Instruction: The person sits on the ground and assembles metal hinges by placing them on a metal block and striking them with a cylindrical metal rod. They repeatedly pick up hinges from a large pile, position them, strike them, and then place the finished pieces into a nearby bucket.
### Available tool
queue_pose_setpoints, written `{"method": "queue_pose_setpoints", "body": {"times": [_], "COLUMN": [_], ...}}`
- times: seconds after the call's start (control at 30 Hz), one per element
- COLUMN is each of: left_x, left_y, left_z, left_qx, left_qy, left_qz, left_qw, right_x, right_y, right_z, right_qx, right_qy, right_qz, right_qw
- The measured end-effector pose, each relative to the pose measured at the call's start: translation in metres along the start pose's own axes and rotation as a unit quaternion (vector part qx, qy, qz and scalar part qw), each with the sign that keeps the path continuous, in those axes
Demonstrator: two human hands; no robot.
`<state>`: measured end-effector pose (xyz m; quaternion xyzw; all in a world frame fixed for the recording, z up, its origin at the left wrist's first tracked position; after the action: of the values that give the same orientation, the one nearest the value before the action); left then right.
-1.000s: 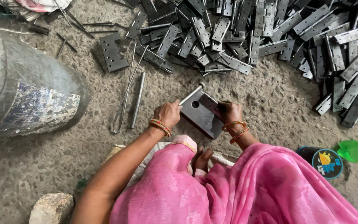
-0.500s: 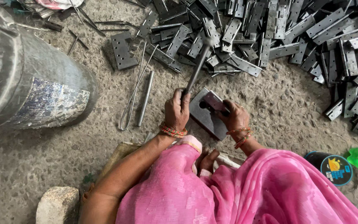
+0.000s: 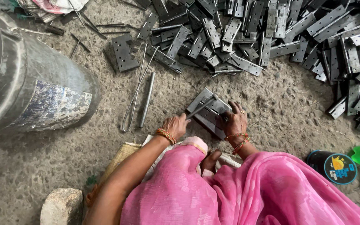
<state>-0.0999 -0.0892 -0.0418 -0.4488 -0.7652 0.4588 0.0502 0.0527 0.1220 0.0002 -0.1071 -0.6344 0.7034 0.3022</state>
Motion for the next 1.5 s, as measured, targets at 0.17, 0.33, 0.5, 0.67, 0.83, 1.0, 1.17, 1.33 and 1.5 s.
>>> {"method": "queue_pose_setpoints", "body": {"times": [0.17,0.33,0.5,0.67,0.83,1.0,1.17,1.33,1.5], "left_x": [0.002,-0.011,-0.023,-0.009,-0.001,-0.002,-0.004,-0.025,-0.092], "left_y": [-0.015,-0.034,-0.031,-0.013,-0.006,-0.006,-0.038,-0.122,-0.21], "left_z": [0.002,-0.002,-0.014,-0.003,0.015,0.019,-0.02,-0.121,-0.222], "left_qx": [-0.071,-0.064,-0.086,-0.029,-0.035,-0.086,-0.106,-0.246,-0.42], "left_qy": [-0.014,0.07,0.2,0.039,0.053,0.043,0.001,0.079,0.399], "left_qz": [-0.08,-0.201,-0.181,-0.049,-0.097,-0.113,-0.128,-0.209,-0.347], "left_qw": [0.994,0.975,0.959,0.998,0.993,0.989,0.986,0.943,0.737], "right_x": [0.021,0.053,0.053,0.05,0.04,0.03,0.035,0.013,0.003], "right_y": [0.009,-0.001,-0.002,0.023,0.045,0.041,-0.003,-0.017,-0.02], "right_z": [0.003,-0.016,-0.048,-0.06,-0.066,-0.069,-0.047,-0.016,-0.014], "right_qx": [0.0,0.009,0.08,0.089,0.269,0.44,0.268,0.187,0.183], "right_qy": [0.026,0.062,0.182,0.192,0.277,0.328,0.149,0.119,0.133], "right_qz": [0.129,0.212,0.249,0.273,0.329,0.194,-0.048,-0.093,-0.063], "right_qw": [0.991,0.975,0.948,0.938,0.862,0.813,0.951,0.971,0.972]}}
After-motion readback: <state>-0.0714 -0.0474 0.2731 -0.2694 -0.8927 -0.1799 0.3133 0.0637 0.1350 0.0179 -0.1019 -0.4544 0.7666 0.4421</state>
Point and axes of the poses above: each hand's wrist, its own x-axis towards the middle knuckle, its own y-axis out of the palm, z = x × y, the point moved 3 cm from there along x, towards the middle knuckle, and after that the axes turned 15 degrees about -x, right-handed, at the moved point
